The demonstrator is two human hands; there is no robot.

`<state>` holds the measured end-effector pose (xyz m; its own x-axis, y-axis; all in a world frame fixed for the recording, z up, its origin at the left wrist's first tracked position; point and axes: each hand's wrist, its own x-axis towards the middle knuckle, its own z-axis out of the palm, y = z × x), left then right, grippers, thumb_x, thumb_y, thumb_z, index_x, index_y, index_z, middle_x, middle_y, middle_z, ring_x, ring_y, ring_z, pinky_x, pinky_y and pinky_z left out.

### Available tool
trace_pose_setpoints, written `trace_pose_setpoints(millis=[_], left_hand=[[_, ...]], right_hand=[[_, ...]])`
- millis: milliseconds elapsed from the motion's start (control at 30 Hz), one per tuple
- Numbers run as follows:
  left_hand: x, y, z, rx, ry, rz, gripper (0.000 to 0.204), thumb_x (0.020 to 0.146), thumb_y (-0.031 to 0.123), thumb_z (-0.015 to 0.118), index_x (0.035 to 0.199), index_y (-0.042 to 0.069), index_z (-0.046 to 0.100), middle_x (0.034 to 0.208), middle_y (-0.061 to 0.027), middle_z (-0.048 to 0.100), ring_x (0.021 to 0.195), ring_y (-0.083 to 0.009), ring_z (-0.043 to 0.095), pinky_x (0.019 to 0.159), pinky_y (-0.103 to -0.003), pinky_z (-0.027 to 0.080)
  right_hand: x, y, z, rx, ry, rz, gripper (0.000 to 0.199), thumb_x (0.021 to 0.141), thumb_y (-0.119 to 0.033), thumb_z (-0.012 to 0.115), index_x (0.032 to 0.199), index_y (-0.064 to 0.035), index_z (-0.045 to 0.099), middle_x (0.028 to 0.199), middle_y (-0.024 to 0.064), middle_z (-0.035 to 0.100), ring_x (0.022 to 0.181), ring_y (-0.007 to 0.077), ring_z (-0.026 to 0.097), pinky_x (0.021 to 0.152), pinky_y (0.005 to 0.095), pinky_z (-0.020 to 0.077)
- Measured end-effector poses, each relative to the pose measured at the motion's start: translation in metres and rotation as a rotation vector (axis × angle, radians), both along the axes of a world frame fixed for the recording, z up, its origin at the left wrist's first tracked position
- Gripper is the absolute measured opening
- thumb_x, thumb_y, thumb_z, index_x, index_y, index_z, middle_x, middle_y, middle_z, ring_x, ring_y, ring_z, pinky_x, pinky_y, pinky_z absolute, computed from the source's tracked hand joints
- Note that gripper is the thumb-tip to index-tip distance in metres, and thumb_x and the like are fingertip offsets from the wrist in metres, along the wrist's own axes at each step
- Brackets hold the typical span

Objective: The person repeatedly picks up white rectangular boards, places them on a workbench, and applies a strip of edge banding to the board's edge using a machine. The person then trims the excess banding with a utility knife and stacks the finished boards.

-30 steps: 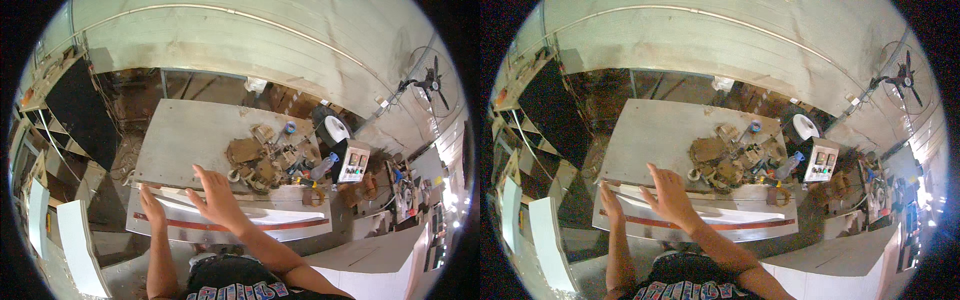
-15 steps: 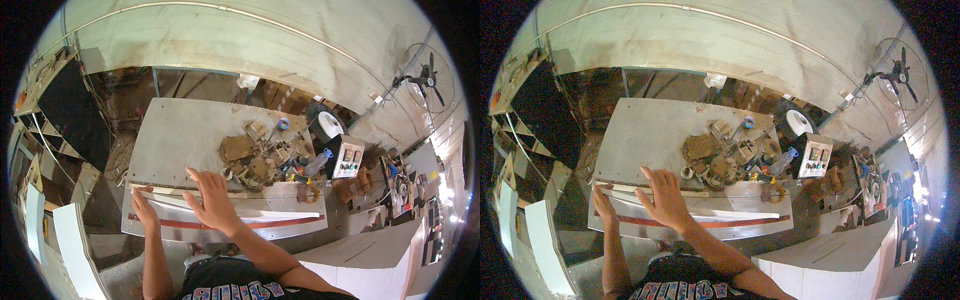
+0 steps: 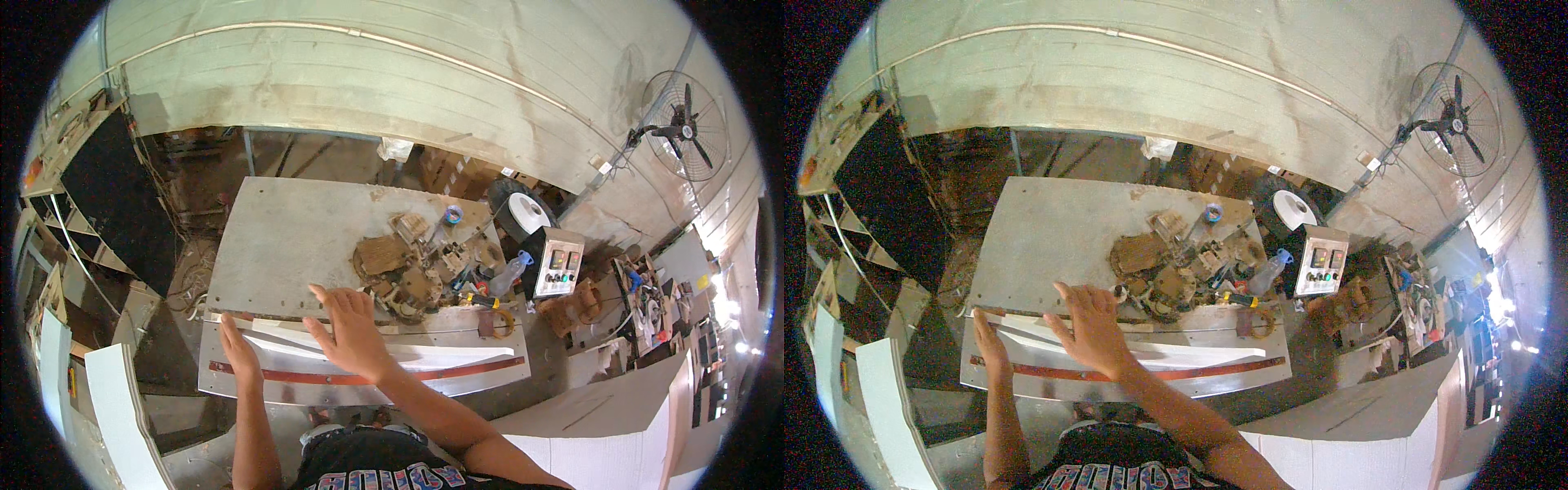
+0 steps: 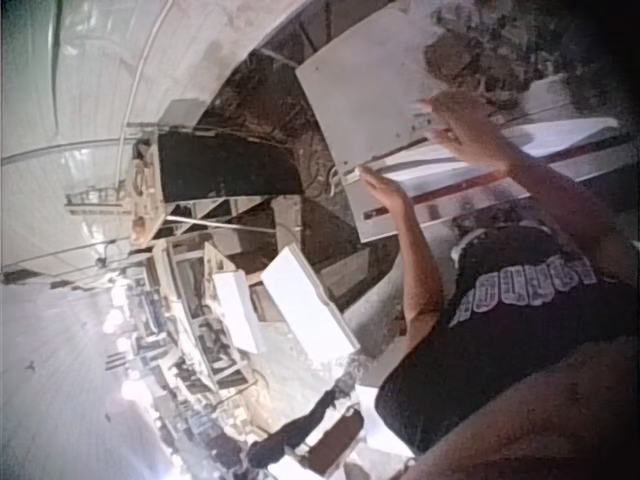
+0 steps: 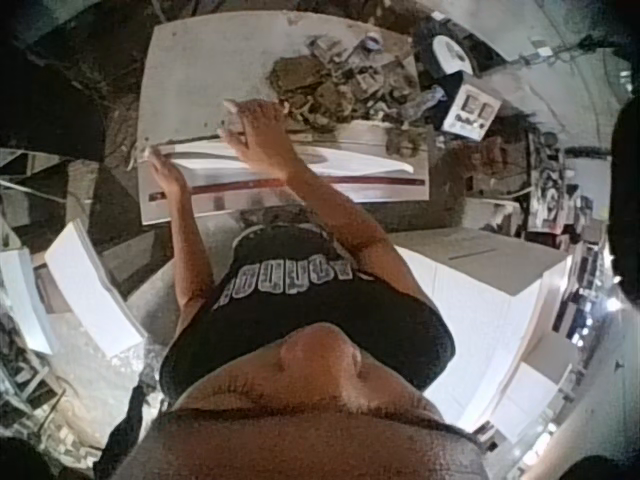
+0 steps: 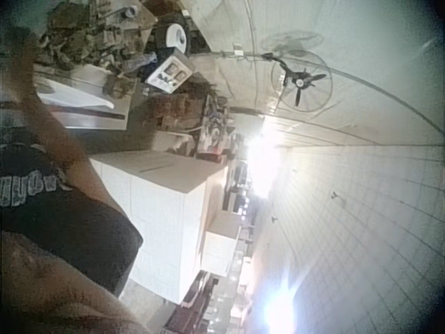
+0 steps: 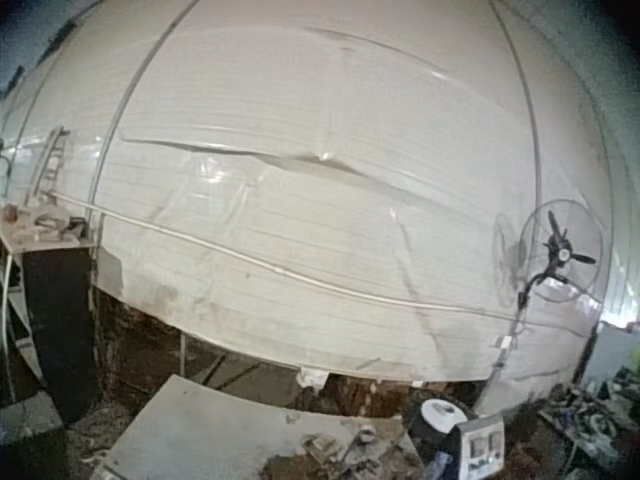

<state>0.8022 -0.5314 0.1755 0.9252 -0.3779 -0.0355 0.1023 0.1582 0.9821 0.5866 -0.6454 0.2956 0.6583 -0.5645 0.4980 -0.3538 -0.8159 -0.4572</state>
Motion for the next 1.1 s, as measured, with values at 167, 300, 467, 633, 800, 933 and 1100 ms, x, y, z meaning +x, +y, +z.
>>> trace_pose_setpoints(millis=[167, 300, 467, 633, 800, 933, 1100], left_hand=[[-0.003, 0.003, 0.006, 0.014, 0.038, -0.082, 0.048, 0.122, 0.048, 0.046, 0.122, 0.003, 0.064, 0.126, -0.0113, 0.063, 0.12, -0.0258, 0.058, 0.114, -0.04, 0.041], [-0.004, 0.009, 0.009, 0.043, -0.048, -0.173, 0.043, 0.121, 0.046, 0.051, 0.123, 0.004, 0.063, 0.128, -0.0098, 0.062, 0.126, -0.0253, 0.055, 0.117, -0.042, 0.038], [-0.002, 0.007, 0.01, 0.045, -0.06, -0.187, 0.045, 0.119, 0.047, 0.055, 0.127, 0.004, 0.062, 0.13, -0.01, 0.062, 0.127, -0.0253, 0.055, 0.119, -0.042, 0.037], [-0.002, 0.005, 0.01, 0.031, -0.036, -0.19, 0.046, 0.119, 0.048, 0.056, 0.129, 0.003, 0.062, 0.133, -0.0116, 0.062, 0.13, -0.0257, 0.054, 0.121, -0.042, 0.036], [-0.004, 0.011, 0.01, 0.069, -0.145, -0.223, 0.044, 0.12, 0.044, 0.057, 0.13, 0.002, 0.062, 0.13, -0.0111, 0.064, 0.126, -0.0242, 0.056, 0.119, -0.041, 0.039], [0.0, 0.008, 0.003, 0.086, -0.123, -0.221, 0.043, 0.121, 0.042, 0.056, 0.137, 0.001, 0.061, 0.129, -0.0115, 0.066, 0.125, -0.0245, 0.058, 0.118, -0.041, 0.041], [0.001, 0.004, -0.008, -0.018, -0.071, -0.18, 0.049, 0.121, 0.04, 0.055, 0.149, -0.001, 0.056, 0.131, -0.014, 0.07, 0.13, -0.0266, 0.064, 0.121, -0.045, 0.042]], right_hand=[[0.009, -0.003, 0.001, 0.058, 0.008, 0.017, 0.063, 0.111, -0.044, 0.066, 0.159, -0.005, 0.054, 0.132, 0.019, 0.068, 0.132, 0.0387, 0.059, 0.116, 0.0577, 0.038], [0.006, -0.005, 0.001, 0.081, 0.034, 0.014, 0.063, 0.111, -0.044, 0.066, 0.159, -0.0045, 0.055, 0.133, 0.0183, 0.067, 0.132, 0.0382, 0.058, 0.117, 0.0578, 0.037], [0.005, -0.007, 0.0, 0.064, 0.041, -0.01, 0.061, 0.112, -0.043, 0.066, 0.16, -0.0077, 0.055, 0.135, 0.0159, 0.066, 0.135, 0.0365, 0.055, 0.119, 0.0589, 0.0339], [-0.015, -0.008, 0.001, -0.066, 0.169, -0.116, 0.058, 0.113, -0.041, 0.065, 0.162, -0.0127, 0.054, 0.137, 0.0137, 0.065, 0.142, 0.0366, 0.05, 0.124, 0.0608, 0.0289], [-0.029, -0.007, 0.003, -0.06, 0.255, -0.184, 0.058, 0.112, -0.046, 0.065, 0.161, -0.0167, 0.056, 0.141, 0.0123, 0.065, 0.148, 0.0368, 0.047, 0.127, 0.0638, 0.026], [-0.064, -0.01, 0.002, -0.195, 0.317, -0.312, 0.052, 0.111, -0.048, 0.064, 0.152, -0.0161, 0.066, 0.145, 0.0104, 0.066, 0.15, 0.0349, 0.047, 0.127, 0.0652, 0.0266], [-0.168, -0.046, -0.017, -0.073, 0.268, -0.675, 0.047, 0.113, -0.051, 0.059, 0.141, -0.0164, 0.075, 0.148, 0.0125, 0.066, 0.149, 0.0383, 0.05, 0.128, 0.0692, 0.0238]])
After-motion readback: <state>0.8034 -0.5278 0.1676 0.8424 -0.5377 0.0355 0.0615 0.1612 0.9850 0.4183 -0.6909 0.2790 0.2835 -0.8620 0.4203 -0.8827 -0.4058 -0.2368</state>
